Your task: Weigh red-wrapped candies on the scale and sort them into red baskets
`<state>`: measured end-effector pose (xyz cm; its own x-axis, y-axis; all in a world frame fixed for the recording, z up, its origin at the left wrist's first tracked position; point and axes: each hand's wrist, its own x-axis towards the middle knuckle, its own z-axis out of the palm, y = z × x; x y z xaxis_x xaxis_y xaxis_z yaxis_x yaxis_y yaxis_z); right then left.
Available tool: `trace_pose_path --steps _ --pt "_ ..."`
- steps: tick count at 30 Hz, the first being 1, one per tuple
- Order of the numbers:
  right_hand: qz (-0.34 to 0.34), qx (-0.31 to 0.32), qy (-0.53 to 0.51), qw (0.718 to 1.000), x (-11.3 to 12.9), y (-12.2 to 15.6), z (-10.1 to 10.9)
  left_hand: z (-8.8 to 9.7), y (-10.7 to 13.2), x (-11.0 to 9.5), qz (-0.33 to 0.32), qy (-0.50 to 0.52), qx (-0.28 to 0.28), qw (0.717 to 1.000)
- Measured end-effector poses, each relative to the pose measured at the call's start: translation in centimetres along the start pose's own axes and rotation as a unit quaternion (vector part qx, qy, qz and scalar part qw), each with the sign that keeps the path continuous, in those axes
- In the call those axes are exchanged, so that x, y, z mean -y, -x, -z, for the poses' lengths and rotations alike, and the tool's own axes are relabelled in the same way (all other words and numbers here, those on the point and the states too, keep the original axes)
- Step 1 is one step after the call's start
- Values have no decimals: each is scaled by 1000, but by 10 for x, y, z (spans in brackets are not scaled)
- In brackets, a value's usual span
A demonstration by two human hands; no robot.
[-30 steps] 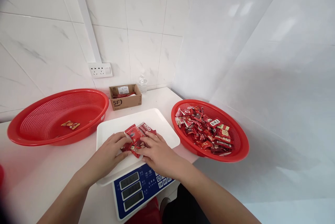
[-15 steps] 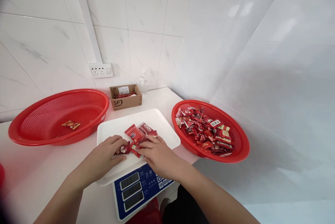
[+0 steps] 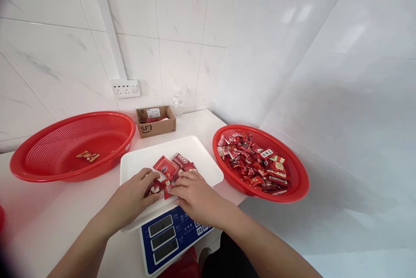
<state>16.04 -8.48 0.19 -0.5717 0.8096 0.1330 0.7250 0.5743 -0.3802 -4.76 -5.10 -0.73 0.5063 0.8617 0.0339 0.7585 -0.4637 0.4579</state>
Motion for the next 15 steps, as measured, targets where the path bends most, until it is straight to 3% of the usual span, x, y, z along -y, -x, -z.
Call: trace_pose_path --steps 4,7,10,15 --pt "-21 -42 -4 999 -8 2 9 0 0 -1 3 8 -1 1000" --pt "-102 -59 -3 993 -21 7 17 3 1 -4 9 35 1 999" --pt "-160 -35 -11 986 -30 10 20 5 3 -5 15 67 4 998" --pt "-141 -18 -49 989 -28 7 12 3 3 -3 12 103 18 994"
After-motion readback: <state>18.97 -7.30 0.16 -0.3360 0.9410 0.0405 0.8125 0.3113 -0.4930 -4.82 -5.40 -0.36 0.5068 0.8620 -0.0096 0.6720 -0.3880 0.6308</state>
